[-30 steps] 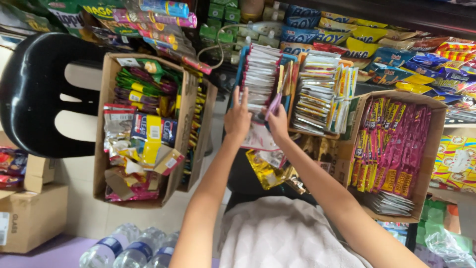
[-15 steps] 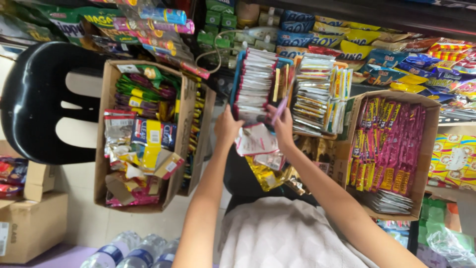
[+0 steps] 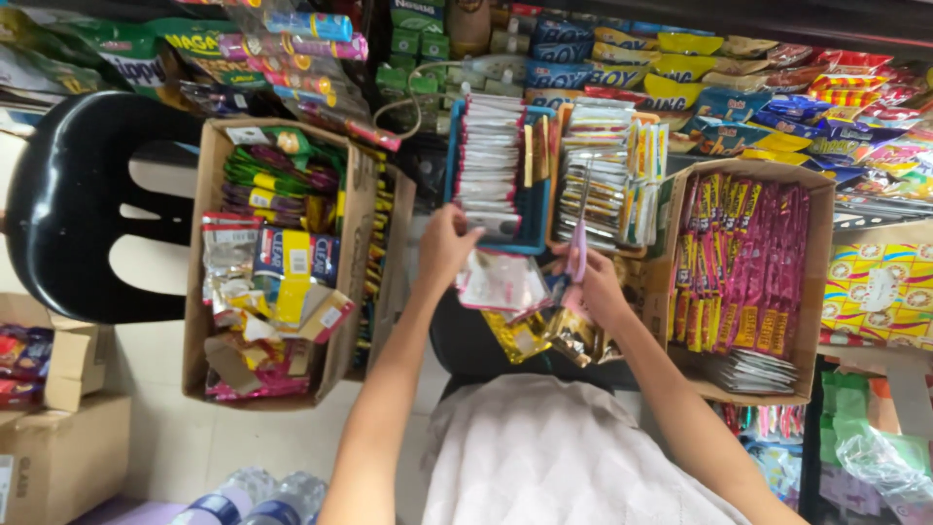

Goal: Cutting strips of shampoo sachets with scissors and sorting them into organized boxes on a retail shelf.

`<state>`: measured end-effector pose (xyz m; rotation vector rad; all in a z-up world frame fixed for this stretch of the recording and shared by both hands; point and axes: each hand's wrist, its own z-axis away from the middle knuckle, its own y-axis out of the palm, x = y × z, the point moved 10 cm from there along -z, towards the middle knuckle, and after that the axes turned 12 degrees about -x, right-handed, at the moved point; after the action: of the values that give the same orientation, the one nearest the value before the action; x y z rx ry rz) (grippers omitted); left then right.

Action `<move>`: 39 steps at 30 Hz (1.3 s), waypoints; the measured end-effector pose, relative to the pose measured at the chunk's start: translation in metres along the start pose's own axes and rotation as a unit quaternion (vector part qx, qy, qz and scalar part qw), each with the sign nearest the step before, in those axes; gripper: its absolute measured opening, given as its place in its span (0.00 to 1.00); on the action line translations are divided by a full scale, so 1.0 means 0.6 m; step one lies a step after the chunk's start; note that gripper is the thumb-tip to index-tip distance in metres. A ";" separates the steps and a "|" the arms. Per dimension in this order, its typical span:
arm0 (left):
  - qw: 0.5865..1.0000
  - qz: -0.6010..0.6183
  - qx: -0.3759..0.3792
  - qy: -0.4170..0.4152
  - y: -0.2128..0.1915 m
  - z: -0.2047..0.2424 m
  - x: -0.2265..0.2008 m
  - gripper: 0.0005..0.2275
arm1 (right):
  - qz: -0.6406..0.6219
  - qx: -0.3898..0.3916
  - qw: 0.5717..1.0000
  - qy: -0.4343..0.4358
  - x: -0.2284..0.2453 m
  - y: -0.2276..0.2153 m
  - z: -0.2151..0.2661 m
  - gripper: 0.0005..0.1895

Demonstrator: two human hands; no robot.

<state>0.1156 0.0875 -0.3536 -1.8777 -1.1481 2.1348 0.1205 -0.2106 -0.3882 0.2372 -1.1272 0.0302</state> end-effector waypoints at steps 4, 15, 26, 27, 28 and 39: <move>0.960 0.216 0.174 0.031 0.080 0.010 -0.091 0.22 | 0.131 -0.047 0.986 -0.090 0.064 -0.002 0.035 0.23; 0.883 0.341 0.288 0.147 -0.016 0.082 -0.348 0.31 | 0.111 0.023 0.981 -0.156 0.239 0.026 0.111 0.18; 0.514 0.756 0.381 -0.137 -0.088 0.187 -0.463 0.44 | -0.115 -0.033 0.966 -0.229 0.410 0.053 0.205 0.17; 0.509 0.765 0.388 -0.074 -0.107 0.192 -0.489 0.42 | -0.153 -0.076 0.954 -0.245 0.423 0.049 0.212 0.17; 0.508 0.764 0.391 -0.074 -0.072 0.199 -0.457 0.42 | -0.153 -0.078 0.954 -0.247 0.418 0.050 0.217 0.17; 0.874 0.427 0.101 0.208 -0.221 0.139 -0.505 0.32 | -0.101 0.009 0.972 -0.211 0.383 0.009 0.266 0.38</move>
<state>0.0637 -0.0113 -0.0315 -2.8568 0.0410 1.8269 0.0765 -0.2599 -0.1162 0.3852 -1.5212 -0.2004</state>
